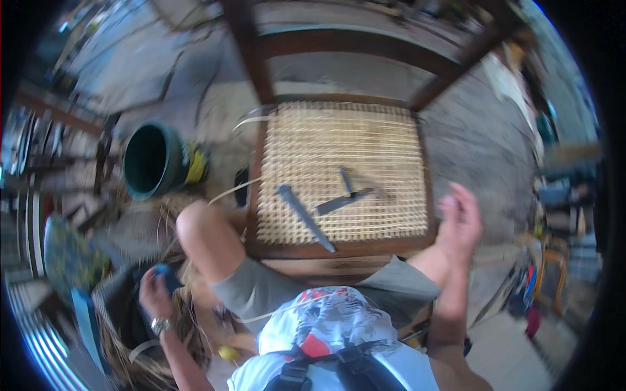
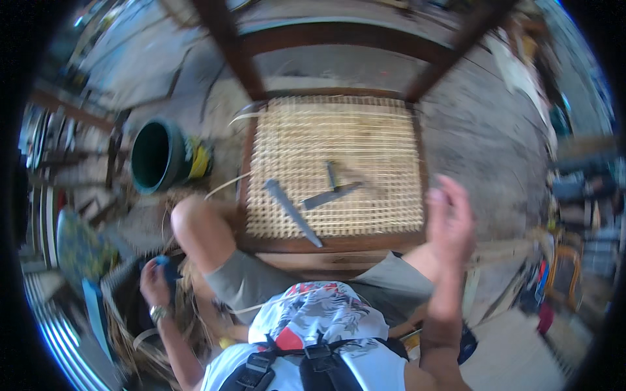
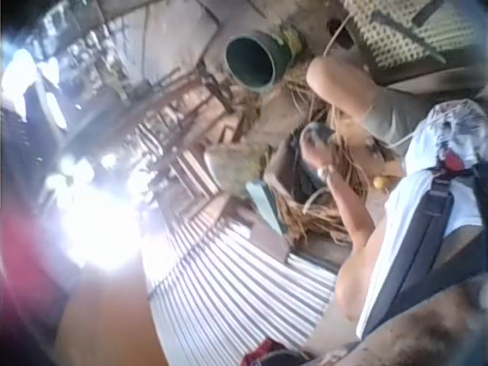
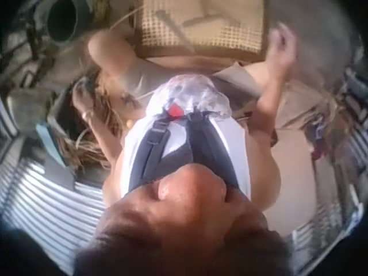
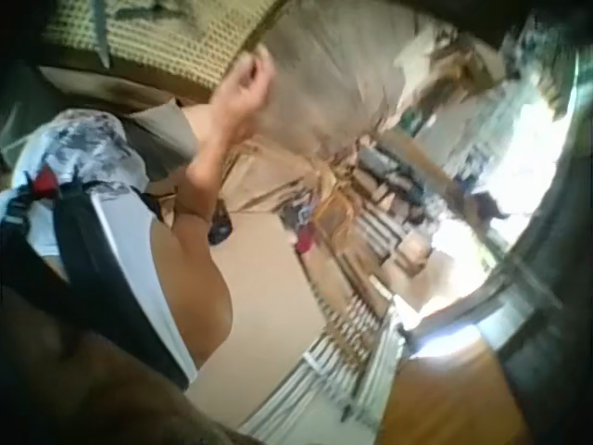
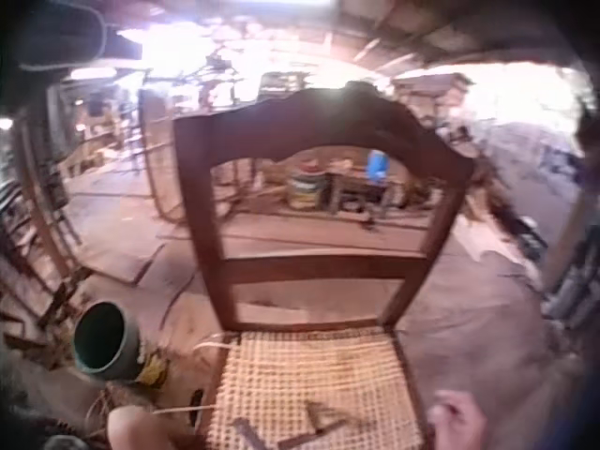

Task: Repairing a wooden chair by weaving a new cane or wicker seat.

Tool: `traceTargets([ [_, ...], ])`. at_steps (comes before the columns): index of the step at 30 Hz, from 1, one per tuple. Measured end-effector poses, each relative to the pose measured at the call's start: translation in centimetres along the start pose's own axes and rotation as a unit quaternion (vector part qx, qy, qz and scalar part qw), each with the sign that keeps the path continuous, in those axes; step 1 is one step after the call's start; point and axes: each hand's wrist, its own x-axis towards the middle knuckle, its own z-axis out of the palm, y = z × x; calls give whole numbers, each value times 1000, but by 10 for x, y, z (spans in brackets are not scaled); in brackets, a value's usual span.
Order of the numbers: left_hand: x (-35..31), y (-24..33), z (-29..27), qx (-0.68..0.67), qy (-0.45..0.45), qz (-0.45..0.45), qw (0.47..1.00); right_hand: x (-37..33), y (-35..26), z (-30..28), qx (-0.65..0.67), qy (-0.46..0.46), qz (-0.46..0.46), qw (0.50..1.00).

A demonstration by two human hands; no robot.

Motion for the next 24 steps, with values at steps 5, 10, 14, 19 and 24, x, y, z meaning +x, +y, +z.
traceTargets([
  [5, 27, 195, 4, -381, 4, 79, 921, -9, -54, 85, 286, -196, -168, 923],
  [10, -11, 336, 122, -463, -214, 85, 856, 15, -103, 119, 191, -187, -371, 889],
  [14, -12, 398, 194, -349, -416, 227, 808, 39, -57, 102, 185, -171, -296, 921],
  [19, 13, 400, 290, -113, -297, 418, 851, 93, 47, 54, 8, -43, -64, 997],
  [24, 32, 420, 296, -111, -391, 375, 833, 154, 119, 61, -118, -134, -86, 980],
])
